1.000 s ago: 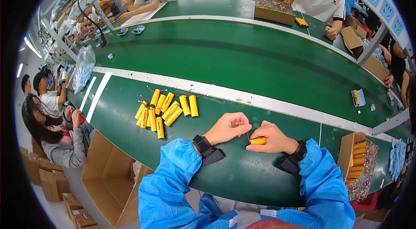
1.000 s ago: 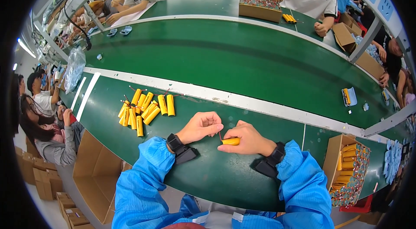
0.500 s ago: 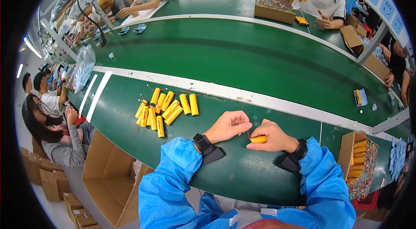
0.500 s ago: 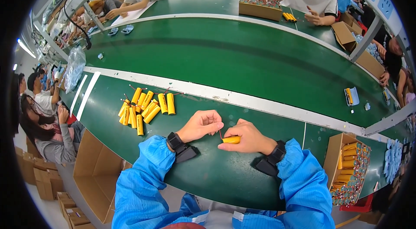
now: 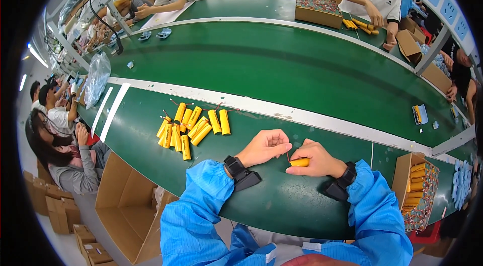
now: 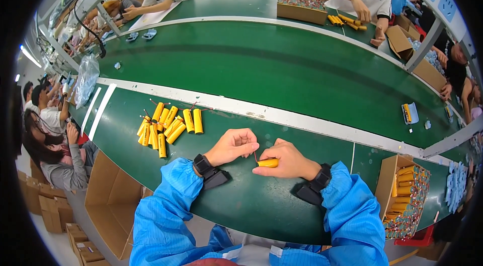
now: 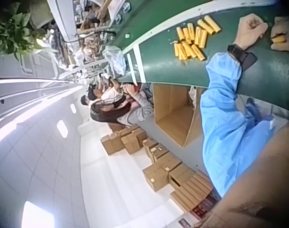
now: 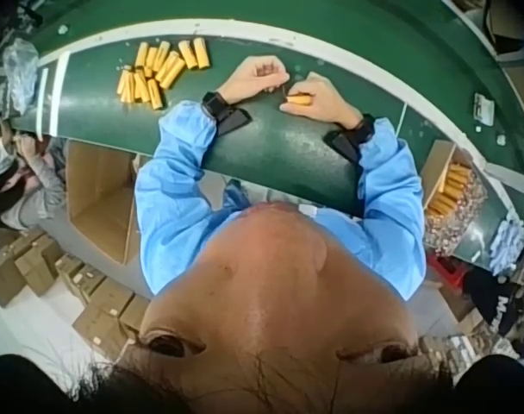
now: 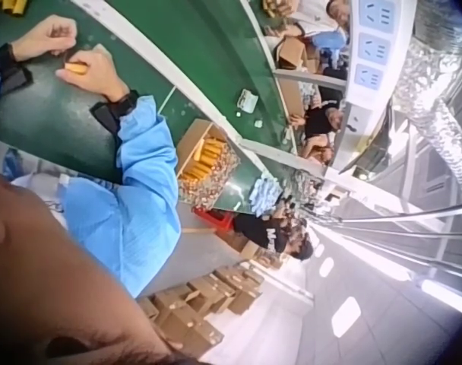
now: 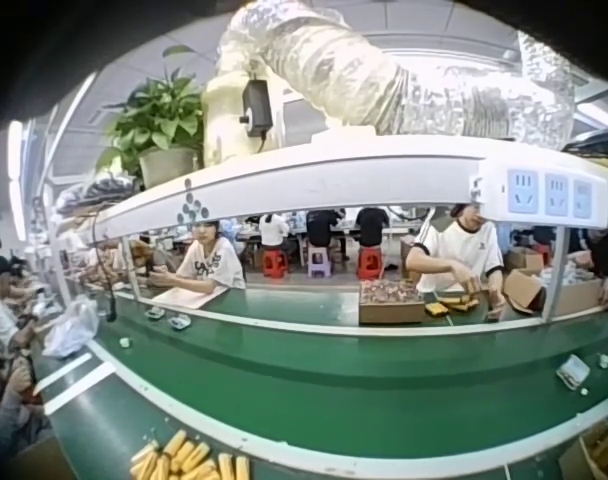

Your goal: The person assembles electronic devices by hand, picking up batteries and fitting them into blue plastic casings. They connect the wires for each unit and place the finished assemblies onto the conveyor belt.

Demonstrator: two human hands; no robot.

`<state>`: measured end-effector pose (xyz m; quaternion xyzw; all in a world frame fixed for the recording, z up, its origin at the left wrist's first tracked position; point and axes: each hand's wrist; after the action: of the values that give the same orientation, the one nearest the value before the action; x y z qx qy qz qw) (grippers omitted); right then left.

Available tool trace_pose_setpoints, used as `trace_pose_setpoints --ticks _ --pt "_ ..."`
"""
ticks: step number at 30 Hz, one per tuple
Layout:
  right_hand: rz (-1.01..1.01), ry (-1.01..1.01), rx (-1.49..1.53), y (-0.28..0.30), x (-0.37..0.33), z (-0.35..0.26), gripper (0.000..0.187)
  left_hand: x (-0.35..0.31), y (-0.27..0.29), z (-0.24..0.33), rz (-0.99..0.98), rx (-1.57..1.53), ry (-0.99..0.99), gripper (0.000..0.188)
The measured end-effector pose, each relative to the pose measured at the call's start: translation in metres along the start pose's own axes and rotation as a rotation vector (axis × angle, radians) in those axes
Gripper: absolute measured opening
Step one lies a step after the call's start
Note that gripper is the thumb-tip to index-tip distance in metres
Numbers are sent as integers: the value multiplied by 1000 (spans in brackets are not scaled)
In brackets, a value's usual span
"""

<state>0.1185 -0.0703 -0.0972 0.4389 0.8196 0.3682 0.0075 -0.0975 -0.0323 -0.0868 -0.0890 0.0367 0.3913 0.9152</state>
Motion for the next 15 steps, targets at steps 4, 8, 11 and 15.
trace_pose_setpoints --ticks 4,8,11,15 --pt "11 -4 -4 -1 -1 2 33 0 0 0 1 -1 1 14" --pt "-4 -8 -3 1 0 0 30 0 0 1 -2 -5 2 14" --pt "-3 -6 -4 0 -1 0 30 0 0 1 -1 -9 2 14" --pt "19 6 -7 -2 0 2 34 0 0 0 1 1 0 13"
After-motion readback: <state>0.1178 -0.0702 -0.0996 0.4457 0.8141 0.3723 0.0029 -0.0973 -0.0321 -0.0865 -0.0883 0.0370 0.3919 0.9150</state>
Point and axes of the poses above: each hand's wrist, its own x-axis towards the middle knuckle, its own y-axis out of the back of the hand, z = x × y, and after that the axes turned 2 degrees about y, right-handed
